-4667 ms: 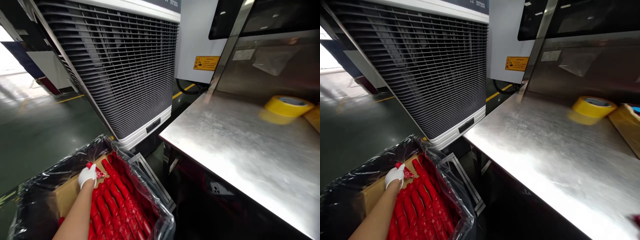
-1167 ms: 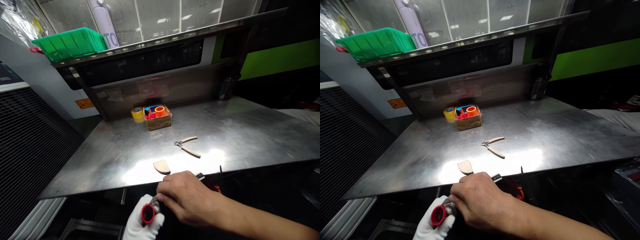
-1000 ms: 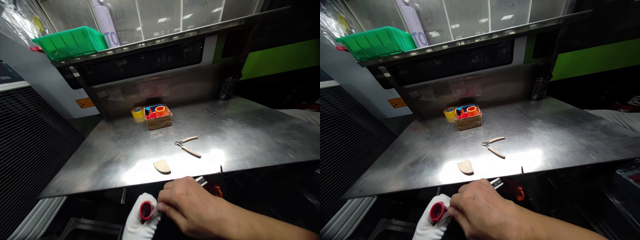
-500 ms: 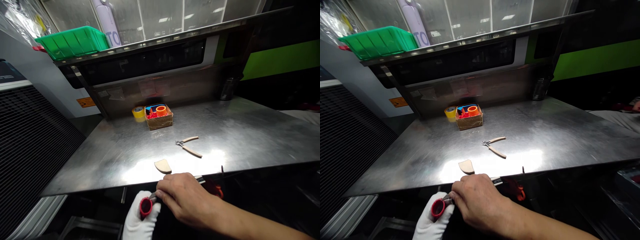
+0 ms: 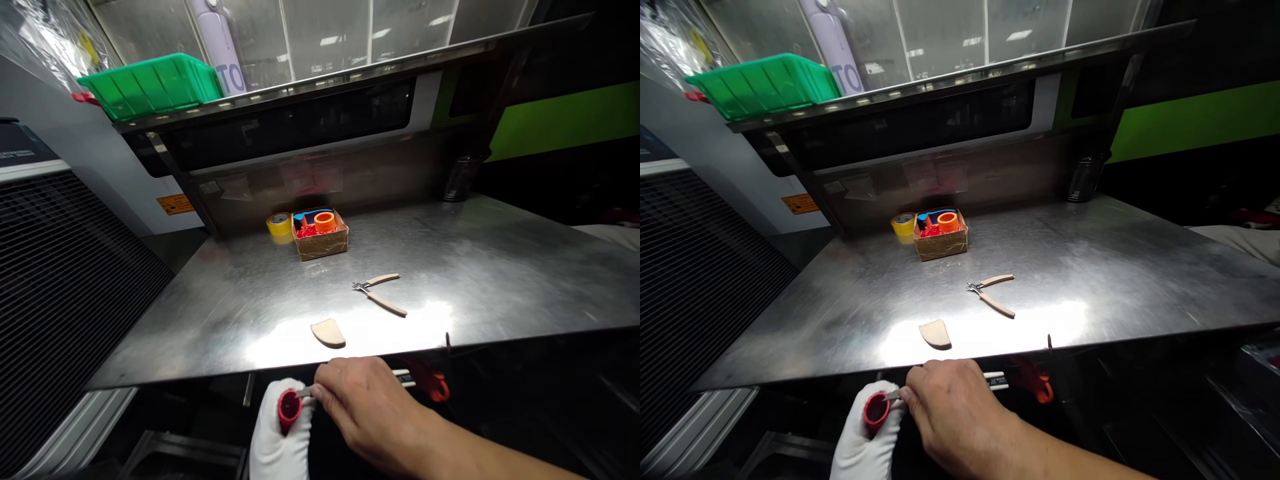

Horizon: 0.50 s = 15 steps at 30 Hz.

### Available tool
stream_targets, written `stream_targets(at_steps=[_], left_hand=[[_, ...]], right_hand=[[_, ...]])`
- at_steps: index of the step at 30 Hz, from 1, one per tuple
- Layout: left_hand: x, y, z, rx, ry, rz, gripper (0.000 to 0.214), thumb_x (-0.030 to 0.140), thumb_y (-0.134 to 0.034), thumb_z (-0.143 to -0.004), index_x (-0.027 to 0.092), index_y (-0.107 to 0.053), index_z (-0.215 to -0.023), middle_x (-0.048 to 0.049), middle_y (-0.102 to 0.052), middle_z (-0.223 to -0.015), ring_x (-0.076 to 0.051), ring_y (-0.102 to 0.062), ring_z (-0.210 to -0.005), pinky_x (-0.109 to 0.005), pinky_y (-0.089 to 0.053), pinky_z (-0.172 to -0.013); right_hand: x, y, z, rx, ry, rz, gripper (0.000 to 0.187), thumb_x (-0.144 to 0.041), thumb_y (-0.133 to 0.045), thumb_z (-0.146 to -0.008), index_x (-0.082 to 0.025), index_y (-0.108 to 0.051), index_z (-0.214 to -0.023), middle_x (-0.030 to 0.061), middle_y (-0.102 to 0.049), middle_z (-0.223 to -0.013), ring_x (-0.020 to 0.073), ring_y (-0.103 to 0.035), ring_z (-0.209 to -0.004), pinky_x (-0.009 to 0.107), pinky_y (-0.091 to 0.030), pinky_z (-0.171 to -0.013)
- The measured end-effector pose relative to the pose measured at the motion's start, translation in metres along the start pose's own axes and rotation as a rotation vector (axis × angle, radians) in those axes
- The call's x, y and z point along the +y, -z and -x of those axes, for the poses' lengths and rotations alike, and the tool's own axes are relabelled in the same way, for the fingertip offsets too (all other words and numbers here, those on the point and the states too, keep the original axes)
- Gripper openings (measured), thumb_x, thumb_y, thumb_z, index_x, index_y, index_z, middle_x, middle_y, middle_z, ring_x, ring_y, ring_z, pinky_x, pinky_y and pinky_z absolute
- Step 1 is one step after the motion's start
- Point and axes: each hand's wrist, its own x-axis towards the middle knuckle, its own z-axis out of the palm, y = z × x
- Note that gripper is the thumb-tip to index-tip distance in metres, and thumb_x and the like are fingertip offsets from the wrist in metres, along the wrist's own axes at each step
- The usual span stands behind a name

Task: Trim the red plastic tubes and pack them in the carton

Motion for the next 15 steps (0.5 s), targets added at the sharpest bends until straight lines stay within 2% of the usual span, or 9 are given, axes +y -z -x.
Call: stream_targets(at_steps=[3,6,8,11,13,15], left_hand=[[-0.007,-0.002,-0.001,0.055,0.018,0.082,0.027,0.042,-0.071,-0.070,0.023,-0.065,-0.088,-0.0007,-0.068,-0.084,-0.024,-0.063,-0.084,-0.033,-0.048,-0.082],[-0.016,-0.002,-0.006,0.019,0.037,0.137,0.030,0.044,-0.070,-0.069,0.023,-0.063,-0.089,-0.0023,-0.069,-0.082,-0.026,-0.065,-0.081,-0.035,-0.052,-0.076],[-0.019,-0.002,-0.012,-0.016,0.020,0.114,0.034,0.046,-0.069,-0.069,0.022,-0.063,-0.092,-0.0036,-0.069,-0.082,-0.026,-0.065,-0.079,-0.035,-0.053,-0.073],[-0.020,-0.001,-0.019,-0.153,0.002,0.013,0.031,0.047,-0.069,-0.067,0.021,-0.066,-0.083,-0.0036,-0.067,-0.069,-0.026,-0.065,-0.068,-0.035,-0.053,-0.064],[-0.015,0.000,-0.019,-0.211,-0.005,-0.043,0.026,0.044,-0.068,-0.066,0.021,-0.067,-0.079,-0.0037,-0.066,-0.066,-0.027,-0.064,-0.066,-0.036,-0.052,-0.064],[-0.008,0.003,-0.014,-0.200,-0.006,-0.082,0.026,0.041,-0.066,-0.069,0.023,-0.067,-0.088,-0.0046,-0.069,-0.075,-0.029,-0.066,-0.075,-0.039,-0.051,-0.071]], right_hand=[[-0.003,-0.004,0.004,-0.047,0.017,-0.011,0.026,-0.029,-0.041,-0.095,-0.019,-0.047,-0.072,-0.0013,-0.058,-0.072,0.0116,-0.045,-0.059,0.026,-0.027,-0.056],[-0.005,-0.004,0.008,-0.115,0.069,-0.116,0.027,-0.029,-0.043,-0.094,-0.019,-0.043,-0.070,-0.0030,-0.056,-0.069,0.0100,-0.044,-0.058,0.024,-0.027,-0.055],[-0.005,-0.006,0.007,-0.077,0.025,-0.188,0.028,-0.036,-0.047,-0.094,-0.020,-0.045,-0.073,-0.0036,-0.056,-0.071,0.0101,-0.045,-0.060,0.023,-0.029,-0.056],[-0.004,-0.011,0.000,0.039,-0.045,-0.283,0.029,-0.046,-0.067,-0.081,-0.021,-0.052,-0.087,-0.0035,-0.059,-0.081,0.0118,-0.050,-0.068,0.022,-0.032,-0.059],[-0.002,-0.014,-0.004,0.066,-0.026,-0.320,0.031,-0.040,-0.073,-0.076,-0.021,-0.054,-0.093,-0.0029,-0.061,-0.086,0.0122,-0.052,-0.071,0.022,-0.035,-0.062],[0.001,-0.012,-0.007,0.032,0.000,-0.341,0.022,-0.033,-0.070,-0.079,-0.021,-0.057,-0.093,-0.0022,-0.062,-0.086,0.0120,-0.054,-0.072,0.021,-0.037,-0.063]])
